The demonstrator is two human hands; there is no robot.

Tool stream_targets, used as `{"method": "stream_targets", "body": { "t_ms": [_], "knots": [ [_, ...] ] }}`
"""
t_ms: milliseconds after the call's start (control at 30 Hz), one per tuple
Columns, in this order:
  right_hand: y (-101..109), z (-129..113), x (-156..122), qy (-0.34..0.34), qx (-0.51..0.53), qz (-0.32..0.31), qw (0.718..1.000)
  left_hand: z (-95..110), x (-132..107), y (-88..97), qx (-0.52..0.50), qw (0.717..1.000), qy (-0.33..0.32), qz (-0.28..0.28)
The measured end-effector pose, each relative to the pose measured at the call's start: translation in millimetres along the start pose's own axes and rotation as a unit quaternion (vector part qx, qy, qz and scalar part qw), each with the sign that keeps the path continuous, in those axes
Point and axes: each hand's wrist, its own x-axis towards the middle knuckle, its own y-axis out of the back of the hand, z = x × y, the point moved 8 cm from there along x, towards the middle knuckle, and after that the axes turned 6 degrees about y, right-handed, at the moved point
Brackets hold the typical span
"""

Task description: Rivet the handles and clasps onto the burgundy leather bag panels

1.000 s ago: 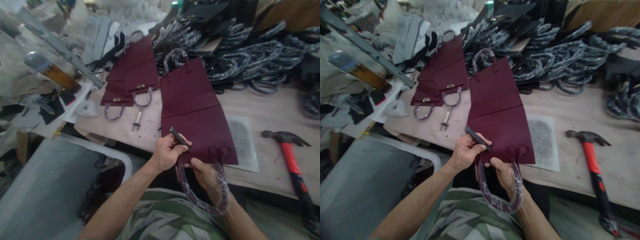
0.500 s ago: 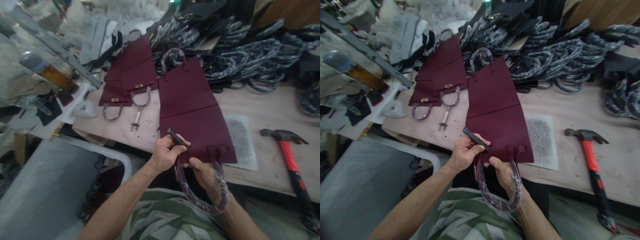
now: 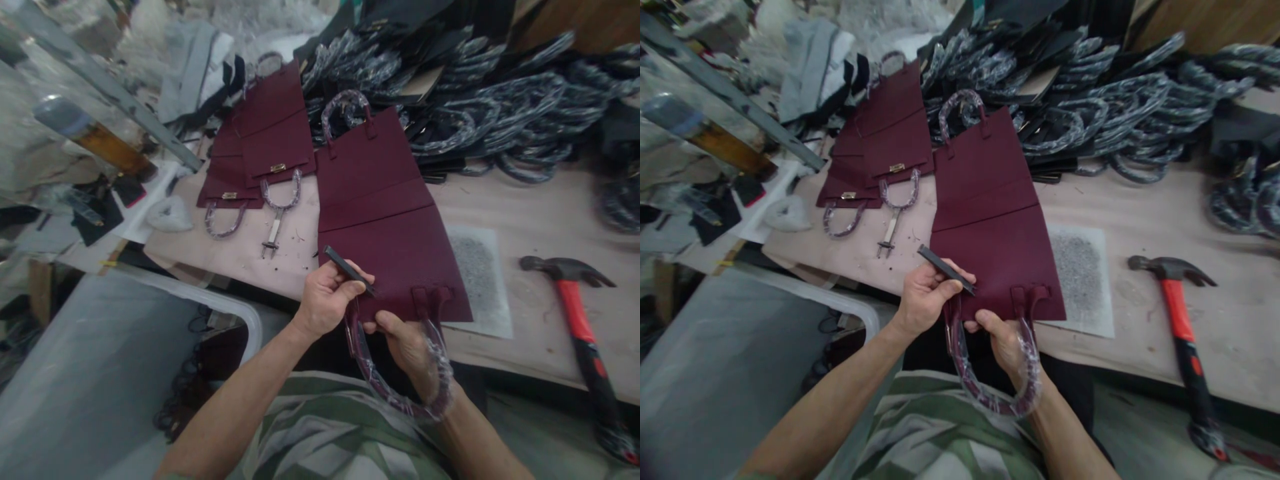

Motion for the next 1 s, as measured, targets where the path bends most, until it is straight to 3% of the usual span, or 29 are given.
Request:
{"method": "stream_targets", "body": {
  "t_ms": [200,533,1000],
  "knots": [
    [5,-2,-3,-0.022,-0.048,0.009,0.999,4,4,-1.1,-0.012,1.000,0.012,0.000],
    [-10,-8,-3,0.008,0.009,0.039,0.999,-5,5,2.9,-0.079,0.996,0.048,-0.017],
    [2,2,-3,0.007,-0.013,0.032,0.999,-1,0,2.1,-0.064,0.997,0.018,-0.040]
  ]
}}
